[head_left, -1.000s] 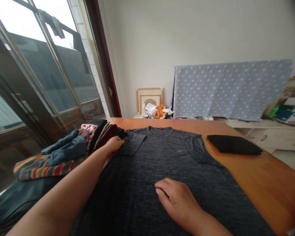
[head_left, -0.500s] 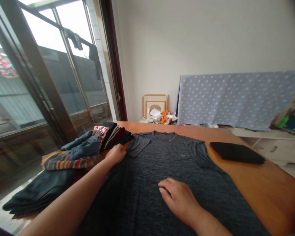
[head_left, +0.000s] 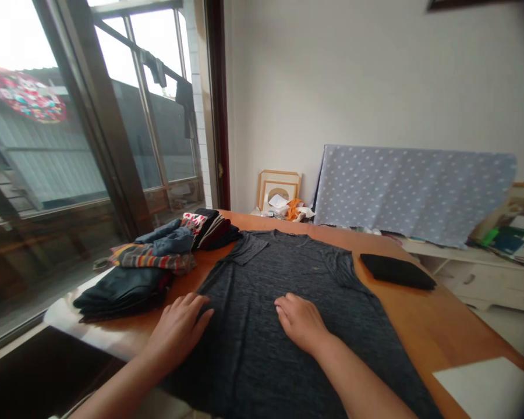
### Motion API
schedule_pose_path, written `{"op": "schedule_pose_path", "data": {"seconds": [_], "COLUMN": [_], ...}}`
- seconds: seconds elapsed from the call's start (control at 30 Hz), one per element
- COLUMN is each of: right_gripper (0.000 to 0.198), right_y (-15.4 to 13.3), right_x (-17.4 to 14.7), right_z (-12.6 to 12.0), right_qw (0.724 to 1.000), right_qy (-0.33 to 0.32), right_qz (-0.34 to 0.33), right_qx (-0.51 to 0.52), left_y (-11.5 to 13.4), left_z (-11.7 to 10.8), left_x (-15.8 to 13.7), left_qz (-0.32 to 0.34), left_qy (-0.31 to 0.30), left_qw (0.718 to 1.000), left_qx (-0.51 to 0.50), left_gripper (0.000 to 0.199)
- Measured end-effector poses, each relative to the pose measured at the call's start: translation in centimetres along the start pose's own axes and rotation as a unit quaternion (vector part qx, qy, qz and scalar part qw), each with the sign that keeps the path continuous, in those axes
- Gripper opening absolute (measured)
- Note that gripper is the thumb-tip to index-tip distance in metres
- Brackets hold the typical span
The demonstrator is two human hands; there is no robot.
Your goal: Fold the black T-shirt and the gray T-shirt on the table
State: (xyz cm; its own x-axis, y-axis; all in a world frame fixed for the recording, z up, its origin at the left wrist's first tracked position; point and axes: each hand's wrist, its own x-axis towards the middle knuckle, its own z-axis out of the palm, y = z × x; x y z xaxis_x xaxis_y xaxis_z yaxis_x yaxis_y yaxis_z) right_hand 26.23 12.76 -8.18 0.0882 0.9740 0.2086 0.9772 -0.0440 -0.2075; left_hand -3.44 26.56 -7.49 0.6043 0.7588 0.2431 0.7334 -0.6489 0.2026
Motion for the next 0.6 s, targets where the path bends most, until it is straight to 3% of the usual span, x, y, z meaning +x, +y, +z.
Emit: {"op": "schedule_pose_path", "data": {"seconds": [0.23, 0.37, 0.5, 0.6], "right_gripper": [0.035, 0.034, 0.034, 0.034], "right_y": [-0.2, 1.0, 2.4, 3.4], "right_x": [-0.4, -0.3, 0.3, 0.3], "right_z": [-1.3, -1.3, -1.1, -1.5], "right_qw": [0.999, 0.99, 0.915, 0.874], "right_qy": [-0.028, -0.024, -0.029, -0.032], "right_qz": [0.024, 0.081, 0.222, 0.286], "right_qx": [0.004, 0.114, 0.335, 0.392], "left_y": [-2.2, -2.0, -1.7, -1.7], "left_z": [1.0, 0.7, 0.5, 0.7], "left_x": [-3.5, -3.7, -3.9, -3.9], "left_qz": [-0.015, -0.017, -0.016, -0.017], "left_qy": [-0.001, -0.007, -0.009, -0.003], "left_qw": [1.0, 1.0, 1.0, 1.0], "left_qx": [-0.008, 0.004, 0.007, 0.009], "left_gripper": [0.053, 0.056, 0.057, 0.057]}}
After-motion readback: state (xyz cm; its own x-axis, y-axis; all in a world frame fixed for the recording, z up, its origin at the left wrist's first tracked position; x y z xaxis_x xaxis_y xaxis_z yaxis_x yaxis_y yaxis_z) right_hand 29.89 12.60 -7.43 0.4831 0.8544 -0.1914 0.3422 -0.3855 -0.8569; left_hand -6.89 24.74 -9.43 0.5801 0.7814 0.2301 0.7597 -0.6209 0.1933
